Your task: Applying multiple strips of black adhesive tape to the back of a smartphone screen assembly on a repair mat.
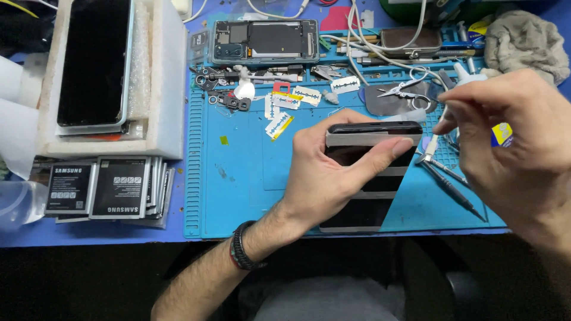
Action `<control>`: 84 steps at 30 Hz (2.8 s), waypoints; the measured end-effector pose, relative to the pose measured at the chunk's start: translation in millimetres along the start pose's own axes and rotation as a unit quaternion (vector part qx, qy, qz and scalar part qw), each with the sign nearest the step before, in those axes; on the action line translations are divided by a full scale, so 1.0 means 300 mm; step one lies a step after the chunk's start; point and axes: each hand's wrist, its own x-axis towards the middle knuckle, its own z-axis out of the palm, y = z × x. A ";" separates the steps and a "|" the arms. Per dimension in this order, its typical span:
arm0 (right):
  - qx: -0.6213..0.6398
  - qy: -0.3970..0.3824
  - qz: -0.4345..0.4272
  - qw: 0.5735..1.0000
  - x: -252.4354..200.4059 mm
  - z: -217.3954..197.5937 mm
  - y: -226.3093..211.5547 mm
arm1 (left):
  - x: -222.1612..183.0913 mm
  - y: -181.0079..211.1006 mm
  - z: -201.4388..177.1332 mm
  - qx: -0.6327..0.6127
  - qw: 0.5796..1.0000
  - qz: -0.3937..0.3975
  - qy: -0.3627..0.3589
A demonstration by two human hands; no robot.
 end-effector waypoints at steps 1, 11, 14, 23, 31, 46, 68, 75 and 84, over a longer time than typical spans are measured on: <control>0.000 0.000 0.001 1.000 -0.002 -0.009 -0.009 | 0.000 0.001 -0.001 -0.001 1.000 0.000 0.000; -0.200 -0.040 -0.138 0.969 -0.019 -0.072 -0.090 | 0.005 0.009 0.004 0.010 1.000 -0.007 0.015; -0.296 -0.029 -0.191 0.935 -0.014 -0.061 -0.080 | 0.006 0.009 0.006 0.012 1.000 -0.010 0.021; -0.491 -0.043 -0.158 0.856 -0.013 -0.018 -0.090 | 0.005 -0.003 0.006 0.001 0.999 -0.035 0.033; -0.379 -0.046 -0.084 0.921 -0.058 0.027 -0.023 | 0.004 -0.004 0.002 0.009 0.999 -0.028 0.019; 0.204 -0.077 0.185 0.958 0.045 -0.034 -0.086 | -0.017 -0.010 -0.008 0.004 0.999 -0.049 -0.018; 0.488 0.244 0.136 0.827 -0.093 0.308 -0.028 | -0.038 -0.051 -0.004 0.004 0.999 -0.030 -0.011; 0.504 0.182 0.110 0.837 0.005 0.225 -0.061 | -0.042 -0.056 -0.006 0.022 1.000 -0.011 -0.014; 0.489 0.249 0.111 0.829 -0.040 0.293 -0.054 | -0.047 -0.058 -0.006 0.022 1.000 -0.009 -0.015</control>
